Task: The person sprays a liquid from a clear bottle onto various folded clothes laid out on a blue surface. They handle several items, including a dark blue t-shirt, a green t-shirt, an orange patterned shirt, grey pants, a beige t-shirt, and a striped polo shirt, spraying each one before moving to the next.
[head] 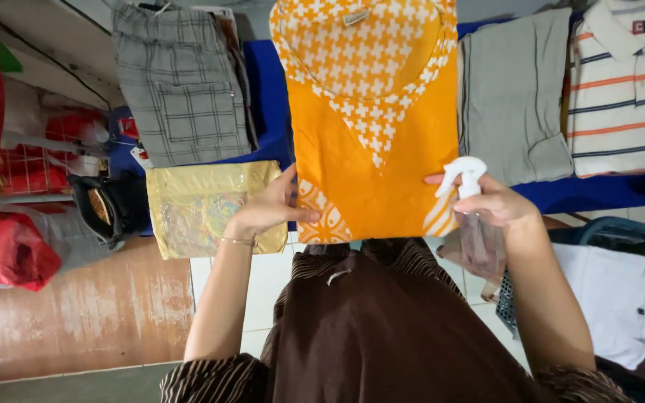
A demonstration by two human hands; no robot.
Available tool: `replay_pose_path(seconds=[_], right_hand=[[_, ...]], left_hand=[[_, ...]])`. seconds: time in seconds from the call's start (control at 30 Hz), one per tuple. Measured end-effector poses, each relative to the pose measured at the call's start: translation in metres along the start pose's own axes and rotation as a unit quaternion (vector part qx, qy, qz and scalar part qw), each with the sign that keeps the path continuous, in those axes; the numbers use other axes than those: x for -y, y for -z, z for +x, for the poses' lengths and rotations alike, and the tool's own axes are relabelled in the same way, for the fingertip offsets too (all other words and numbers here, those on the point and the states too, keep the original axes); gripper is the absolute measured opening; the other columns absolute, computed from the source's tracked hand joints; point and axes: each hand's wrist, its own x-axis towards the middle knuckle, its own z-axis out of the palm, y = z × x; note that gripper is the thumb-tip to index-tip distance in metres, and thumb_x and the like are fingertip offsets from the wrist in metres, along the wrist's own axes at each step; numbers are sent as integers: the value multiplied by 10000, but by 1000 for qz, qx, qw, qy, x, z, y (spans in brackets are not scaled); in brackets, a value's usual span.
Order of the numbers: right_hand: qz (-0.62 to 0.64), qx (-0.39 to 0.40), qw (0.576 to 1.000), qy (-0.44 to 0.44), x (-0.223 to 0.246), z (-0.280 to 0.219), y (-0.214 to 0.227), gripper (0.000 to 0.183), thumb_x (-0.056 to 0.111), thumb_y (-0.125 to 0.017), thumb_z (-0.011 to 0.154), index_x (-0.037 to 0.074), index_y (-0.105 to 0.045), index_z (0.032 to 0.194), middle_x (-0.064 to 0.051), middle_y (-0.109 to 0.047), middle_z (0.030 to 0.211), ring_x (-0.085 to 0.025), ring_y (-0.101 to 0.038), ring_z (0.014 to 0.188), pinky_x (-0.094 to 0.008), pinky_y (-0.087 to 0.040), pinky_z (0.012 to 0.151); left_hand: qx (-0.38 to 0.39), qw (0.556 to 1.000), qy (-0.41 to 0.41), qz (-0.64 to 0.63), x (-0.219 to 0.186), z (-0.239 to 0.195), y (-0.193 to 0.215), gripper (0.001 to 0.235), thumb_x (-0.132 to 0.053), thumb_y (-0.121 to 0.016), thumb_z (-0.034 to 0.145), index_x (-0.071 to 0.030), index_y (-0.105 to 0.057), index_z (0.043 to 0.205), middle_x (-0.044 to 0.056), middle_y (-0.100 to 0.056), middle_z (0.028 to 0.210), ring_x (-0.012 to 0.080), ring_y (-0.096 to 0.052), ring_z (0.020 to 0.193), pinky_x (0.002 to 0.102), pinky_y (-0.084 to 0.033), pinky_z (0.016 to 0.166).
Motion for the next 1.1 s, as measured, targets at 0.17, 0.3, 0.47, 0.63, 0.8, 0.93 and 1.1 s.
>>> replay_pose_path(seconds=[0.17, 0.3, 0.47, 0.63, 0.8, 0.93, 1.1], right_hand=[[-69, -27, 997, -5, 0, 8, 0, 655, 8, -706, 815, -27, -553, 1450, -203, -599, 1410, -188, -633, 1002, -341, -541, 795], [-91, -5, 996, 14, 9, 10, -7, 679, 20, -689, 774, 7, -495, 1425, -172, -596, 1443, -181, -654, 1226, -320, -550, 955], [-92, -48, 995, -7, 3, 16, -12, 650, 11, -679, 800, 6, -495, 1424, -136, -619, 1428, -151, -659, 951, -311, -559, 739], [-119, -71, 990, -26, 20, 2, -23, 586, 8, -659, 858, 13, -615, 1443, -106, -661, 1286, -114, -633, 834, -273, -536, 678], [-151, -230, 961, 39, 22, -8, -45, 432, 113, -654, 961, 29, -594, 1381, -25, -647, 1264, -70, -678, 987, -315, -600, 723], [-136, -287, 940, 127, 21, -12, -46, 381, 228, -576, 1087, 31, -546, 1413, -20, -622, 1254, -156, -649, 693, -302, -557, 641], [-206, -202, 938, 194, 32, -12, -86, 403, 90, -620, 990, 71, -504, 1375, -51, -650, 1171, -138, -653, 752, -299, -561, 648]], left_hand=[[89, 992, -90, -21, 16, 6, 5, 1163, 132, -821, 713, -78, -157, 1644, 75, -439, 1554, 142, -491, 1357, 341, -512, 1070], [78, 995, -63, -13, 14, 3, 3, 1142, 152, -796, 704, -110, -161, 1617, 41, -456, 1531, 155, -570, 1262, 327, -589, 960], [21, 997, -72, -25, 32, 11, 6, 1049, 117, -765, 761, -124, -224, 1626, 175, -604, 1364, 226, -680, 1058, 340, -592, 899], [-81, 987, -85, 107, 21, 7, -8, 989, 56, -832, 797, -113, -287, 1605, 186, -661, 1336, 195, -659, 1086, 346, -555, 889], [-390, 737, -348, 428, 8, -12, -67, 984, -227, -843, 852, -92, -224, 1606, 258, -354, 1577, 404, -354, 1468, 510, -370, 1198], [-322, 671, -345, 572, 15, 23, -109, 775, -378, -763, 953, -219, -354, 1592, 131, -257, 1689, 381, -214, 1577, 594, -229, 1239], [-263, 673, -347, 598, 5, 48, -112, 650, -469, -597, 982, -217, -426, 1555, 67, -285, 1653, 382, -233, 1528, 632, -181, 1188]])
